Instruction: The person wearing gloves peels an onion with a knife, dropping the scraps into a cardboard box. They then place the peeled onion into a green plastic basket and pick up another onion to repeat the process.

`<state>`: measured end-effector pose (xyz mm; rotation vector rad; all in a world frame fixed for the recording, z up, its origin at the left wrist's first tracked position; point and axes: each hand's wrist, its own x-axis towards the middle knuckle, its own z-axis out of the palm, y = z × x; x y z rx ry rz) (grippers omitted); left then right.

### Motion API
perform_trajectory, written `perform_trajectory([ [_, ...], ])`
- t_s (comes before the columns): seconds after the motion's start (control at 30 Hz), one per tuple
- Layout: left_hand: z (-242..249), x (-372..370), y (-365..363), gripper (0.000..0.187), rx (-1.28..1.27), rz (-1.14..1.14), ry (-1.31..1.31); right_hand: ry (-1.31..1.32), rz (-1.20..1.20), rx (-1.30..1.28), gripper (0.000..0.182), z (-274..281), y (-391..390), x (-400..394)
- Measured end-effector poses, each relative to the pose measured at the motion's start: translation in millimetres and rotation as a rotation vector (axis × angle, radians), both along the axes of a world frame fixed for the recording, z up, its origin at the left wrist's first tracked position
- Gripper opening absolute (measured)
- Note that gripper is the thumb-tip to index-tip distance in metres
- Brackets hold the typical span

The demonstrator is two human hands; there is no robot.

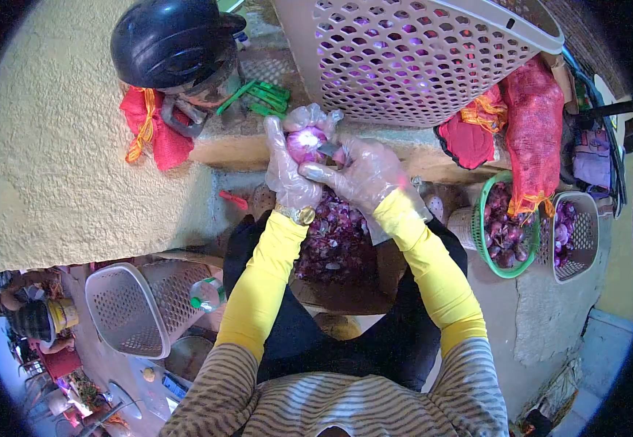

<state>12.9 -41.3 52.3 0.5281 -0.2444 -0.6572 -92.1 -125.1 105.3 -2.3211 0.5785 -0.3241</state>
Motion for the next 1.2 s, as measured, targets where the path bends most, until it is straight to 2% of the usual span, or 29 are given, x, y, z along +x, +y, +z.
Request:
perform_trajectory([
  [0.17,-2,0,-1,0.047,-0.021,-0.002,-0.004,-0.032,0.031,-0.004,0.066,0,-1,1],
  [0.23,-8,2,-2,0.054,-0.051,0.009,0.004,-0.084,0.037,0.015,0.067,-2,-1,1],
  [0.37,-1,-1,-2,0.055,-0.082,-0.019,0.027,-0.034,0.052,-0.012,0.060,-8,-3,3],
  [0.43,13,-6,-2,0.043,0.056,0.026,0.138,-0.059,0.054,-0.033,0.057,-10,-4,3],
  [0.5,8,-3,-3,0.042,0.008,0.019,0.097,0.009,0.085,-0.027,0.062,-11,-7,5],
  [0.67,1,-1,-2,0.042,-0.028,0.006,0.024,-0.051,0.107,-0.030,0.059,-23,-9,6],
  [0.73,-7,3,-2,0.052,-0.089,-0.008,0.063,-0.039,0.105,-0.013,0.059,-25,-10,6],
  [0.97,8,-1,-1,0.049,-0.023,0.007,0.206,0.023,0.195,-0.114,0.060,-14,-10,2],
  [1.07,2,2,0,0.048,-0.051,-0.001,0.210,0.000,0.169,-0.144,0.060,-11,-10,2],
  [1.13,-11,11,2,0.049,-0.267,-0.192,0.122,-0.046,0.141,-0.131,0.062,-9,-10,2],
  [1.2,-15,14,-1,0.049,-0.316,-0.223,0.041,-0.064,0.066,-0.116,0.065,-6,-9,2],
])
